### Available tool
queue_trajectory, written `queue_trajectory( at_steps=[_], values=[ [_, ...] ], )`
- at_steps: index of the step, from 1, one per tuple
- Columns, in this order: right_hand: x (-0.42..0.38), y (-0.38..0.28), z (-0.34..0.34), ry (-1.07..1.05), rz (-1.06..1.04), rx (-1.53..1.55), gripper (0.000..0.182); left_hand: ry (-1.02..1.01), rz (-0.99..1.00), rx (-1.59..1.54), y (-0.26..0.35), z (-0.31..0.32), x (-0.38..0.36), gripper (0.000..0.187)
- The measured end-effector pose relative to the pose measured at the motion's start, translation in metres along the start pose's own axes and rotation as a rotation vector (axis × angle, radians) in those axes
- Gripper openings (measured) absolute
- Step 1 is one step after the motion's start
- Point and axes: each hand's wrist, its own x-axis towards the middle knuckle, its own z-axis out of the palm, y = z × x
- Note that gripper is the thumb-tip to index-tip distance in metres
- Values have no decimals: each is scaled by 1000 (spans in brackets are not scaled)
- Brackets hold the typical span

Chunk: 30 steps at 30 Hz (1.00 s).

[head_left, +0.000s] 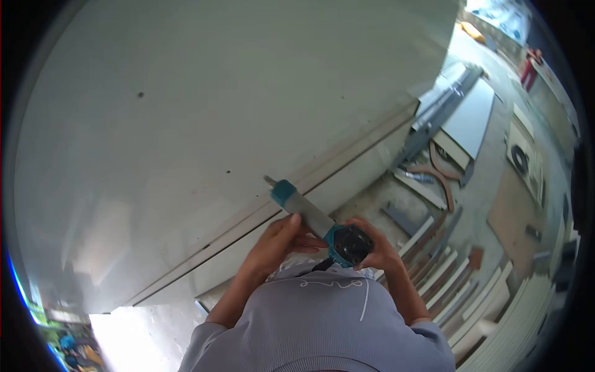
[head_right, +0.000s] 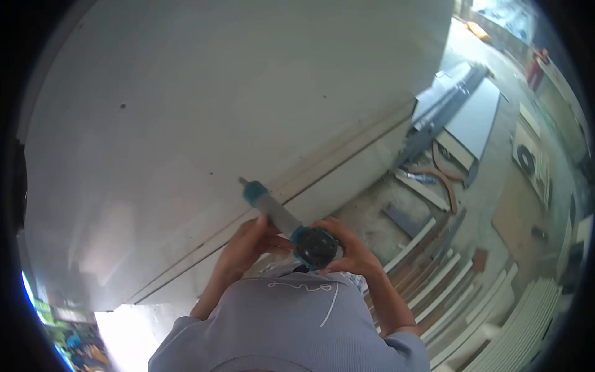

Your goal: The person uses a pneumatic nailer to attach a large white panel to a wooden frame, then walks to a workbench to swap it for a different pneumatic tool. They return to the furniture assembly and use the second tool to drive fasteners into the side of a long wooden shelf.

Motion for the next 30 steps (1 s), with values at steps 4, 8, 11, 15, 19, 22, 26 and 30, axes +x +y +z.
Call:
queue_trajectory(
  at_steps=[4, 8, 11, 15, 19, 22, 26, 30],
  values=[
    [-55, 16, 1, 161, 299, -6, 86, -179, -277, -164, -70, 4, 49, 58],
    [-84, 14, -2, 196, 409, -177, 83, -281, -378, -255, -104, 19, 69, 54],
    [-93, 16, -5, 305, 379, -89, 79, -324, -396, -214, -105, 29, 77, 54],
    [-94, 12, -10, 330, 323, -211, 74, -345, -359, -177, -101, 39, 87, 52],
    [-80, 6, -24, 341, 304, -222, 74, -305, -335, -139, -86, 42, 103, 52],
    [-60, 3, -38, 342, 283, -229, 77, -279, -214, -79, -59, 47, 110, 51],
    [-26, 2, -65, 320, 111, -339, 73, -257, -44, -66, -31, 51, 135, 52],
    [7, -3, -97, 349, 46, -362, 72, -240, 71, -73, -14, 56, 176, 52]
  ],
)
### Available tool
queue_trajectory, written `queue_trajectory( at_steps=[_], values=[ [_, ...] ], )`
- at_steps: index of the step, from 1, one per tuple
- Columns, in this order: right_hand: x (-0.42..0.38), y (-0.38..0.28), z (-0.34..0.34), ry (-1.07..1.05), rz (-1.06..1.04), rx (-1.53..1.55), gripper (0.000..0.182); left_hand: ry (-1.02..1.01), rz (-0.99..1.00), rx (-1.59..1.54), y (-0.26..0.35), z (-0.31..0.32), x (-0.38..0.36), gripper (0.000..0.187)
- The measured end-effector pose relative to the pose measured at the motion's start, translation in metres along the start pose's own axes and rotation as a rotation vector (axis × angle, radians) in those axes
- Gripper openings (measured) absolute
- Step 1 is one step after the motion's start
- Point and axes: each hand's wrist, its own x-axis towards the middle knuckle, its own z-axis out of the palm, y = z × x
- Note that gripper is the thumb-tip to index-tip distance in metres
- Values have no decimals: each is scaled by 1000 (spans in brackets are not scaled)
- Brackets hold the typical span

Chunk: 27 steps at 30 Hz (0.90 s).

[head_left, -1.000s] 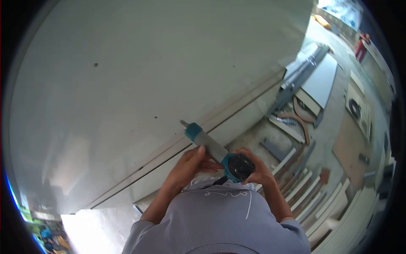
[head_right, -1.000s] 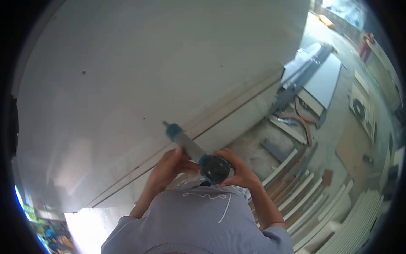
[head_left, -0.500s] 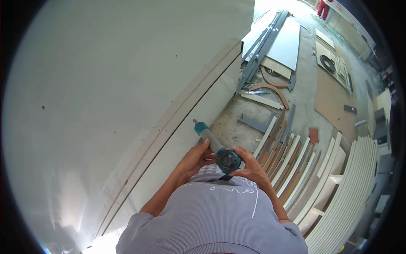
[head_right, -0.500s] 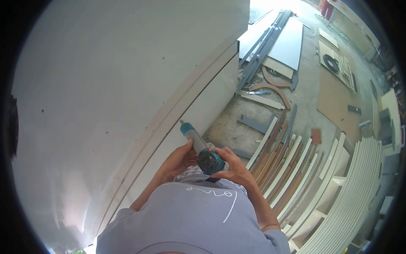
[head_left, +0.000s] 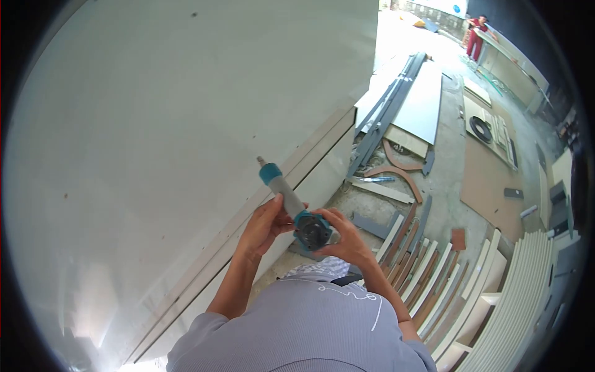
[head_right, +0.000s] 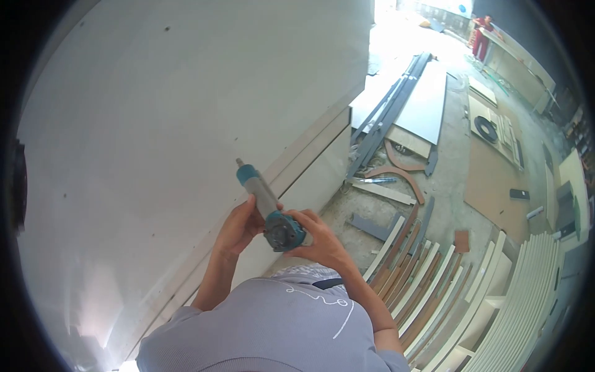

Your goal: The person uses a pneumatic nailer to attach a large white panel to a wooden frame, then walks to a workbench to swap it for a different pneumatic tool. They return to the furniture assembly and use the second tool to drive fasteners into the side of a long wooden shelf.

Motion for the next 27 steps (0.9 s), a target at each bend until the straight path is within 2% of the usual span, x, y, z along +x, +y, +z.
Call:
queue_trajectory(
  at_steps=[2, 8, 10, 14, 17, 21, 27],
  values=[
    [10, 11, -16, 2, 28, 24, 72, -15, -3, -19, -2, 6, 27, 52],
    [23, 63, -70, 74, 181, 103, 75, 0, -235, -138, -37, 27, 112, 48],
    [36, 83, -87, 46, 223, 176, 74, 94, -334, -199, -45, 33, 137, 47],
    [68, 117, -116, -9, 322, 218, 80, 147, -404, -229, -58, 24, 183, 47],
    [85, 128, -138, -72, 290, 182, 71, 106, -355, -291, -66, 23, 214, 46],
    [104, 148, -171, -50, 334, 250, 70, 160, -370, -247, -59, 44, 257, 46],
    [122, 171, -222, 26, 268, 177, 73, 25, -453, -190, -47, 73, 319, 43]
  ],
)
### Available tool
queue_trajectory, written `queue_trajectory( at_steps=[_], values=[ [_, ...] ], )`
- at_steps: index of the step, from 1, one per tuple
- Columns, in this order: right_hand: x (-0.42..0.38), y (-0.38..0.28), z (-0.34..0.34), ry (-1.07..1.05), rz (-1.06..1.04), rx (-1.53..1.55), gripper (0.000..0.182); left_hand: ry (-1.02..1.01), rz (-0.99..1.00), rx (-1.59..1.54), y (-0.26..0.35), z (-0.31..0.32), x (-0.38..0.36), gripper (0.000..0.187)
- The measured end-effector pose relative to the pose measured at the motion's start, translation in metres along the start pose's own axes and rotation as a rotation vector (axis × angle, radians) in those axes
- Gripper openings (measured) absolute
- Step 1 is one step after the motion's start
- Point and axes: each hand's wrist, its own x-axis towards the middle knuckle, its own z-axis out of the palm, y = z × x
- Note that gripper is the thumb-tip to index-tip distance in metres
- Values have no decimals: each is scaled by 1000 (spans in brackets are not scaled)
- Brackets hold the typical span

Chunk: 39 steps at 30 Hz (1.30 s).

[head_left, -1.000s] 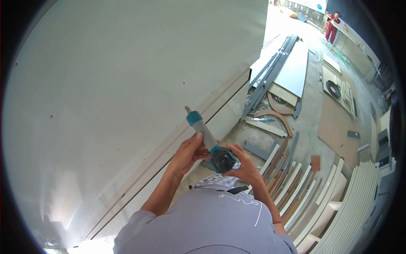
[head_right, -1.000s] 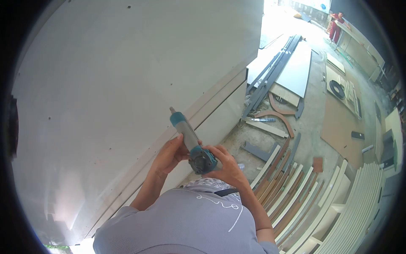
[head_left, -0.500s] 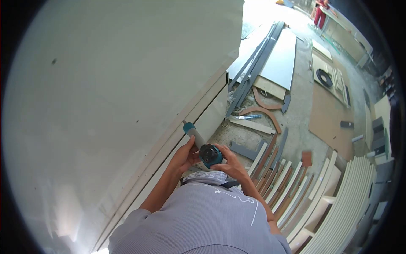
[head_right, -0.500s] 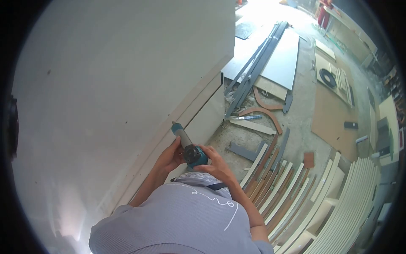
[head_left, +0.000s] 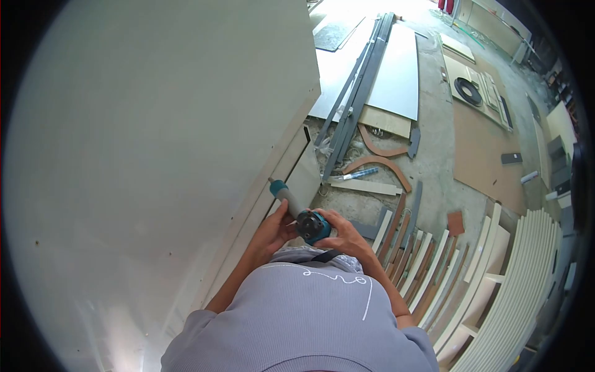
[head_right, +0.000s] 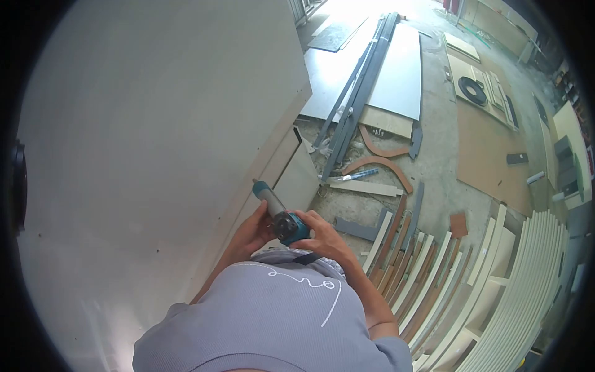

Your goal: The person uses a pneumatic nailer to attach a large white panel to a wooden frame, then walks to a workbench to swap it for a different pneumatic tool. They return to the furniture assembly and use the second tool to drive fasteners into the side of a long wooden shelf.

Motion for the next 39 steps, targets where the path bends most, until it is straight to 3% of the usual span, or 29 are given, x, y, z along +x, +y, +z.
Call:
queue_trajectory(
  at_steps=[8, 16, 23, 25, 31, 39],
  values=[
    [3, 7, -37, 90, 26, -65, 71, -83, -86, -25, 14, 32, 32, 45],
    [59, 18, -102, -82, 14, -8, 74, 6, 5, -148, 27, 51, 78, 45],
    [131, 18, -206, -241, 34, -72, 76, 198, 59, -320, 60, 103, 162, 43],
    [143, 8, -237, -279, 83, -27, 78, 127, 44, -259, 74, 124, 187, 44],
    [191, 5, -307, -171, -51, -130, 75, 126, 167, -195, 112, 172, 255, 46],
    [239, -27, -362, -243, -205, -297, 76, 198, 239, -397, 133, 202, 286, 45]
  ],
)
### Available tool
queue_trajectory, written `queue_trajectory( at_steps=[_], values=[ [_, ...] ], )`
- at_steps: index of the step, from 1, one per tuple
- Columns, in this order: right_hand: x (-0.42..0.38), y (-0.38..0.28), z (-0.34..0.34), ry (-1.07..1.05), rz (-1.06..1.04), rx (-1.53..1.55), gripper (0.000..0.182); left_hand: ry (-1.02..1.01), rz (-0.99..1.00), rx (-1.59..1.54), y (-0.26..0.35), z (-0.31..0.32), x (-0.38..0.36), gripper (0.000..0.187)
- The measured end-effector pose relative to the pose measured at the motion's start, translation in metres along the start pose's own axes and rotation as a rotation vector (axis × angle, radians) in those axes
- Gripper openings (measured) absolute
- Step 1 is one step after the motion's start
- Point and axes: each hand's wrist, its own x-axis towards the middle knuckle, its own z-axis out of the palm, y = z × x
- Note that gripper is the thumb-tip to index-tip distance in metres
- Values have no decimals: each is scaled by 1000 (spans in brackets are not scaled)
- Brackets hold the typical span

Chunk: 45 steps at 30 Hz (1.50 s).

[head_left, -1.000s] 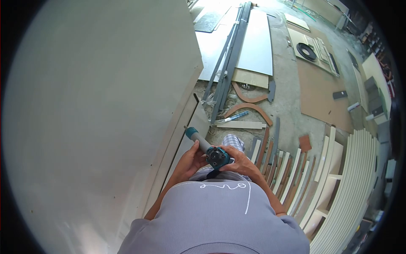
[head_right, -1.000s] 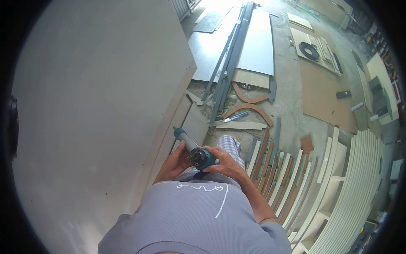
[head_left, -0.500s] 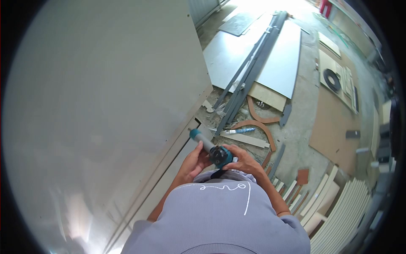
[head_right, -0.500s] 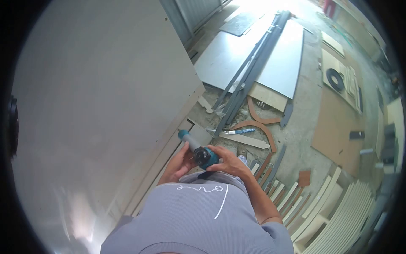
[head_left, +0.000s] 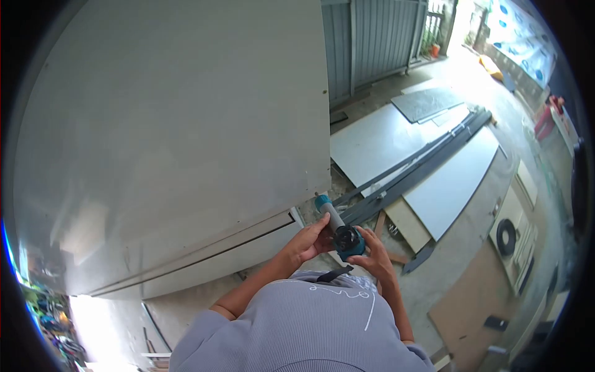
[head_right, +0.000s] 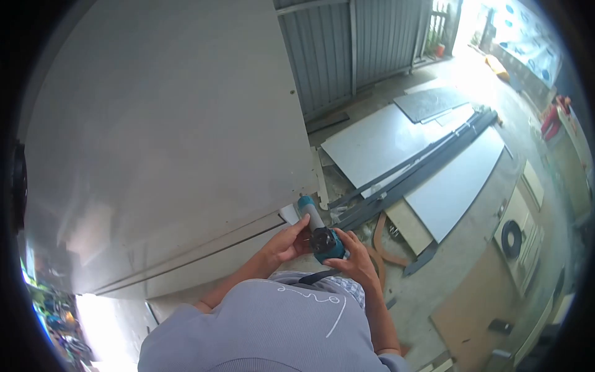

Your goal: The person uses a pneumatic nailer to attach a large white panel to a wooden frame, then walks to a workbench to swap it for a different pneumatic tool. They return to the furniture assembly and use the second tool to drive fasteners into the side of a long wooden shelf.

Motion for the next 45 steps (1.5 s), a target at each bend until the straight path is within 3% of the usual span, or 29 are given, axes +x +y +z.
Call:
queue_trajectory(
  at_steps=[5, 8, 10, 14, 17, 20, 22, 26, 29, 32, 36, 39, 40, 42, 44, 45],
  values=[
    [11, -14, -49, 63, -106, 357, 99, -152, 139, 111, 29, 71, -33, 53],
    [20, -28, -74, 113, -304, 304, 102, -147, 267, 213, 49, 115, -55, 55],
    [23, -45, -80, 146, -366, 265, 103, -256, 438, 367, 58, 129, -60, 54],
    [49, -64, -85, 250, -527, 236, 103, -224, 622, 423, 83, 147, -61, 54],
    [58, -84, -89, 250, -561, 264, 102, -172, 573, 422, 88, 156, -77, 50],
    [47, -101, -98, 208, -598, 219, 98, -208, 666, 527, 92, 175, -113, 54],
    [48, -123, -102, 315, -817, 170, 90, -222, 750, 620, 103, 193, -135, 56],
    [67, -156, -118, 489, -1007, 19, 101, -300, 978, 752, 140, 227, -174, 64],
    [73, -189, -109, 572, -840, 19, 110, -299, 1125, 701, 157, 231, -184, 67],
    [71, -220, -90, 580, -899, -58, 110, -370, 1226, 673, 160, 219, -206, 65],
    [96, -212, -65, 737, -1150, -56, 110, -148, 1396, 678, 154, 193, -241, 65],
    [72, -276, -6, 634, -1048, 75, 94, -9, 1521, 683, 161, 175, -269, 68],
    [76, -280, 13, 518, -1017, 450, 95, 48, 1576, 666, 163, 169, -279, 70],
    [78, -292, 30, 383, -967, 814, 96, 52, 1593, 662, 171, 157, -296, 72],
    [79, -304, 35, 266, -1023, 405, 97, 132, 1631, 627, 180, 146, -310, 72],
    [81, -308, 39, 210, -1011, 355, 100, 133, 1643, 627, 186, 140, -316, 72]
  ],
)
